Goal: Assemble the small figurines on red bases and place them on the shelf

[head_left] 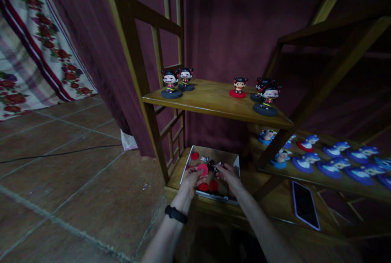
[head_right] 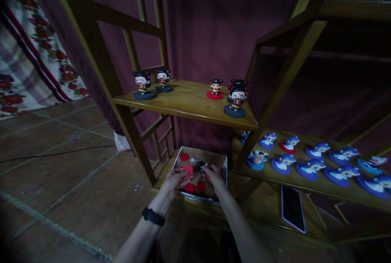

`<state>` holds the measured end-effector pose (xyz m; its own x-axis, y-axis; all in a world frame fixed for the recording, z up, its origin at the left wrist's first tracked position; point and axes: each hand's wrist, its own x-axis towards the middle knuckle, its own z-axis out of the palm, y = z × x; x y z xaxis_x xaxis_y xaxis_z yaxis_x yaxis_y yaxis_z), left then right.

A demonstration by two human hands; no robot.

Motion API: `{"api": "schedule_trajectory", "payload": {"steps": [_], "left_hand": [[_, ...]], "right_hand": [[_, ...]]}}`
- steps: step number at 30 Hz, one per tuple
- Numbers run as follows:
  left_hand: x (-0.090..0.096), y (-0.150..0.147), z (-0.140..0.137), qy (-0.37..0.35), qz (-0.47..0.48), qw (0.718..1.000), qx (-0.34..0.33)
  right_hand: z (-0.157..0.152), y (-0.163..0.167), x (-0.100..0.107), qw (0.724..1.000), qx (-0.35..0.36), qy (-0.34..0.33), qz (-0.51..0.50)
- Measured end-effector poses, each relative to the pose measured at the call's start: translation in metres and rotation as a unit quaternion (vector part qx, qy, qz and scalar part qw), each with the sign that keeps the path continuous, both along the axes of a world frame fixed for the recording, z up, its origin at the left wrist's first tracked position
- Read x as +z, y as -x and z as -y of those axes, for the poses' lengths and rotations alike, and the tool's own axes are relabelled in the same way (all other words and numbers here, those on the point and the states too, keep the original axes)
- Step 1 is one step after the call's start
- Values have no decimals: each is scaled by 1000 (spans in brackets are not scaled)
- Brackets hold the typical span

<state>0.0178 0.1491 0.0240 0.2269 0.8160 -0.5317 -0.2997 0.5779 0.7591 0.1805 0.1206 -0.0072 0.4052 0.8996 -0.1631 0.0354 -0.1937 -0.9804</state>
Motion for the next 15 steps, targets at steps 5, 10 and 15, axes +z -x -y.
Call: {"api": "schedule_trajectory", "payload": {"steps": [5, 10, 15], "left_hand": [[4, -6, 7, 3, 25, 1000, 4], [5, -13, 16, 21, 59, 998, -2], [4, -17, 19, 19, 84, 996, -11]], "right_hand": [[38, 4, 21, 966, 16, -35, -257], [45, 1, 24, 961, -16, -40, -272], [33, 8, 31, 969, 14, -56, -239]]}}
